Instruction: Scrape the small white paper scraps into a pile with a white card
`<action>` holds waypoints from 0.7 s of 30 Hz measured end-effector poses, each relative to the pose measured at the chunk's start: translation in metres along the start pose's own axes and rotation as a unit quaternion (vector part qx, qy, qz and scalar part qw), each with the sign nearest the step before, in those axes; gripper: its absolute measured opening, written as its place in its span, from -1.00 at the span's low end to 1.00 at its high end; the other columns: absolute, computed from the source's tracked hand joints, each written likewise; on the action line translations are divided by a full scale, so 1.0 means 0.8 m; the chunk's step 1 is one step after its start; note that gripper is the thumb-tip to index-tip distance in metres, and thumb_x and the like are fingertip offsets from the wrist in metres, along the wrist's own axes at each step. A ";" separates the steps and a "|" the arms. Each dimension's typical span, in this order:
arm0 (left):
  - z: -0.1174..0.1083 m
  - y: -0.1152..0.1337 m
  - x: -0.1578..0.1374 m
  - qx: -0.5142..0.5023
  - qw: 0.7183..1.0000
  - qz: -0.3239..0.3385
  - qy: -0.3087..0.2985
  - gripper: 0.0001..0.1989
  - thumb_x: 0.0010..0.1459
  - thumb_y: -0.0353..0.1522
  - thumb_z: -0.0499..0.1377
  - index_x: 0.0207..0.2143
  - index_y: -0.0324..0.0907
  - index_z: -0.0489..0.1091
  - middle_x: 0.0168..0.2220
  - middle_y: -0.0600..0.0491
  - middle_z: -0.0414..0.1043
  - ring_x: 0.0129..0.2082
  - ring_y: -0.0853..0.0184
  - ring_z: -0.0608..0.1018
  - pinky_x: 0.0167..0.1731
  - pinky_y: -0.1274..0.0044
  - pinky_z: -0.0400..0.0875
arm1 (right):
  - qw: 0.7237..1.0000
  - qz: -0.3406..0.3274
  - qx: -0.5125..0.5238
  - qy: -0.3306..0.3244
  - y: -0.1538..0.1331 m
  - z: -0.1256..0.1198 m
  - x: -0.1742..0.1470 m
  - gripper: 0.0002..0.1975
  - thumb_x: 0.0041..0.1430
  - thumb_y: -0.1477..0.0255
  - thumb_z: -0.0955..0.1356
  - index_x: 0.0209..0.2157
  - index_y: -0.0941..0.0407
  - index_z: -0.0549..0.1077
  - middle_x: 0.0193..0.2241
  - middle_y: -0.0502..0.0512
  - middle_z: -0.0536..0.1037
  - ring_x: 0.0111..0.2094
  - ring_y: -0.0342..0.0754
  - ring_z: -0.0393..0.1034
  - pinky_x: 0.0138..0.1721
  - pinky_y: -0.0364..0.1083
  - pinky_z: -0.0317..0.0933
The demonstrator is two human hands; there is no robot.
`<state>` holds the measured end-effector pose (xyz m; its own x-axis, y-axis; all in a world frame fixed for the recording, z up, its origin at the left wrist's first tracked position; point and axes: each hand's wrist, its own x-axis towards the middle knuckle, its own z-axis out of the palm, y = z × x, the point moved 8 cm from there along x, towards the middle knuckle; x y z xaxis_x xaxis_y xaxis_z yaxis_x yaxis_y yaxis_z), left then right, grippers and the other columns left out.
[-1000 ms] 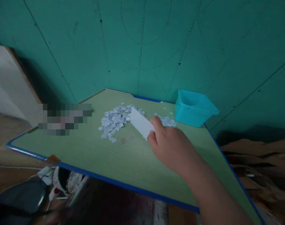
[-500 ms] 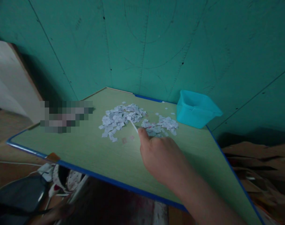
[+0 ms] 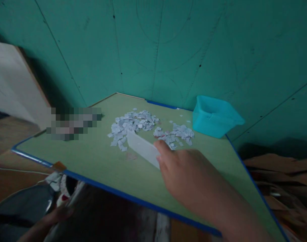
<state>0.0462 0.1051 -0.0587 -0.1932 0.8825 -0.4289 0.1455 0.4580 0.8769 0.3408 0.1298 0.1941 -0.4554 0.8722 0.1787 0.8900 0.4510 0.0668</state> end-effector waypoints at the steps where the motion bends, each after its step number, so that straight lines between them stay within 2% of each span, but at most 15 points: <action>1: 0.000 -0.007 0.004 0.007 1.000 -0.008 -0.023 -0.78 -0.47 -0.30 0.13 -0.71 0.03 0.08 -0.81 0.18 0.25 -0.70 0.30 0.28 -0.58 0.45 0.21 | 0.999 0.017 0.028 0.008 0.010 -0.001 0.005 -0.70 0.11 0.44 0.14 -0.10 0.13 0.26 -0.32 0.11 0.48 -0.51 -0.14 0.32 -0.54 -0.16 0.02; 4: -0.002 -0.020 0.015 0.048 0.996 -0.011 -0.072 -0.83 -0.42 -0.27 0.14 -0.75 -0.01 0.14 -0.77 0.18 0.23 -0.67 0.32 0.28 -0.54 0.45 0.24 | 0.987 0.057 0.145 -0.025 0.041 0.012 0.022 -0.72 0.11 0.40 0.14 -0.12 0.10 0.27 -0.32 0.06 0.48 -0.37 -0.10 0.35 -0.43 -0.17 0.11; 9: -0.016 -0.032 0.023 0.081 0.993 -0.020 -0.081 -0.80 -0.45 -0.21 0.12 -0.80 -0.01 0.11 -0.82 0.20 0.16 -0.71 0.37 0.21 -0.56 0.45 0.20 | 0.944 0.108 0.297 -0.091 0.081 0.045 0.038 -0.75 0.05 0.38 0.19 -0.21 0.15 0.32 -0.30 0.06 0.46 -0.32 -0.09 0.34 -0.35 -0.16 0.16; 13: -0.025 -0.034 0.021 0.056 0.996 -0.019 -0.069 -0.84 -0.46 -0.20 0.12 -0.75 -0.03 0.19 -0.82 0.21 0.17 -0.69 0.35 0.22 -0.56 0.45 0.18 | 0.903 0.092 0.392 -0.147 0.067 0.061 0.036 -0.72 0.04 0.41 0.21 -0.17 0.16 0.31 -0.26 0.06 0.45 -0.27 -0.11 0.33 -0.30 -0.17 0.17; 15: -0.022 -0.029 0.016 0.053 0.996 -0.014 -0.073 -0.84 -0.45 -0.23 0.15 -0.75 -0.02 0.17 -0.84 0.24 0.10 -0.71 0.37 0.18 -0.56 0.45 0.17 | 0.877 0.071 0.437 -0.190 0.050 0.066 0.033 -0.72 0.04 0.40 0.22 -0.18 0.16 0.31 -0.27 0.06 0.44 -0.27 -0.12 0.33 -0.30 -0.16 0.18; 17: -0.016 -0.020 0.010 0.050 0.995 -0.011 -0.086 -0.79 -0.45 -0.27 0.17 -0.79 0.00 0.11 -0.85 0.26 0.04 -0.73 0.40 0.14 -0.57 0.45 0.16 | 0.856 0.079 0.464 -0.213 0.042 0.071 0.030 -0.69 0.05 0.38 0.22 -0.14 0.17 0.29 -0.29 0.06 0.44 -0.31 -0.13 0.33 -0.35 -0.16 0.18; 19: -0.012 -0.012 0.005 0.039 0.994 -0.017 -0.097 -0.73 -0.41 -0.29 0.17 -0.85 0.00 0.05 -0.83 0.23 0.06 -0.74 0.40 0.16 -0.59 0.46 0.18 | 0.850 0.106 0.473 -0.203 0.045 0.074 0.030 -0.63 0.05 0.35 0.23 -0.08 0.17 0.25 -0.31 0.07 0.43 -0.34 -0.14 0.33 -0.41 -0.17 0.17; 21: -0.011 -0.005 0.003 0.018 0.995 -0.014 -0.099 -0.76 -0.37 -0.29 0.17 -0.87 -0.02 0.12 -0.79 0.17 0.20 -0.71 0.36 0.26 -0.59 0.48 0.24 | 0.850 0.123 0.478 -0.181 0.051 0.077 0.034 -0.61 0.06 0.35 0.22 -0.05 0.17 0.22 -0.32 0.07 0.42 -0.37 -0.15 0.32 -0.44 -0.18 0.16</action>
<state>0.0368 0.1043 -0.0613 -0.0037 0.8714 -0.4905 0.1777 0.4833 0.8572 0.3630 0.1834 0.1413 -0.3895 0.8852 -0.2544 0.6131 0.0431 -0.7888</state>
